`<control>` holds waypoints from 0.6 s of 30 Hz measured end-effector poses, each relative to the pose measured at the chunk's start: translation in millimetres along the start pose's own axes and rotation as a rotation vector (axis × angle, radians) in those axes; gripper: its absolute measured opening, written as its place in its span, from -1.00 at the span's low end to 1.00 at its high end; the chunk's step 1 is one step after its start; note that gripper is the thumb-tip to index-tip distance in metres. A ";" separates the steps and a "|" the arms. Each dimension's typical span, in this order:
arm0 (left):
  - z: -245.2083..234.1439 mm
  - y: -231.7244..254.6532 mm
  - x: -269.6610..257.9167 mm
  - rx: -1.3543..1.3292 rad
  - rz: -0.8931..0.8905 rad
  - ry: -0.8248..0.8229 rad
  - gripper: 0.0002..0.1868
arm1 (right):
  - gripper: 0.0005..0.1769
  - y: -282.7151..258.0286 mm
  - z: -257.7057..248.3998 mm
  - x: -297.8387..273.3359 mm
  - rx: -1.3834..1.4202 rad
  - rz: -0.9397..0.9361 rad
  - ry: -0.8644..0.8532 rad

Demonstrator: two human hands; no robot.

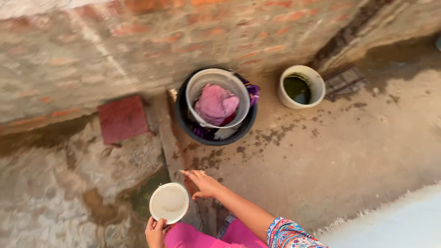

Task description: The person pours water from a plastic container into a potted plant and a plastic bottle containing a plant on a brick ledge.

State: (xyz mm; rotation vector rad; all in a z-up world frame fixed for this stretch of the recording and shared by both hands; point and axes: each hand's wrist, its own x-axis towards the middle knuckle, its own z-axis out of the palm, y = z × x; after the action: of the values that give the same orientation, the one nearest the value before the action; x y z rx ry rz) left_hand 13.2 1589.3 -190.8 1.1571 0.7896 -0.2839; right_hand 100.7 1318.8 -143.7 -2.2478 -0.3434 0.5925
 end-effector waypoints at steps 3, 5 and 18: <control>106.9 5.5 21.2 0.247 -0.061 -0.202 -0.60 | 0.50 64.0 -66.1 -41.6 0.023 0.061 0.186; 182.9 5.5 34.1 0.414 -0.109 -0.321 -0.61 | 0.59 107.9 -106.0 -74.2 0.059 0.150 0.296; 641.4 -28.2 -5.5 0.841 -0.331 -1.204 -0.55 | 0.51 310.0 -281.5 -254.2 0.787 0.545 0.896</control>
State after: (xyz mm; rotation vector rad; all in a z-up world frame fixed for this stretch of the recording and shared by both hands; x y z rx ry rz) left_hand 255.2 1002.4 -94.8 1.3147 -0.2834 -1.5225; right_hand 46.3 832.2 -129.0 -1.5816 0.8314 -0.0829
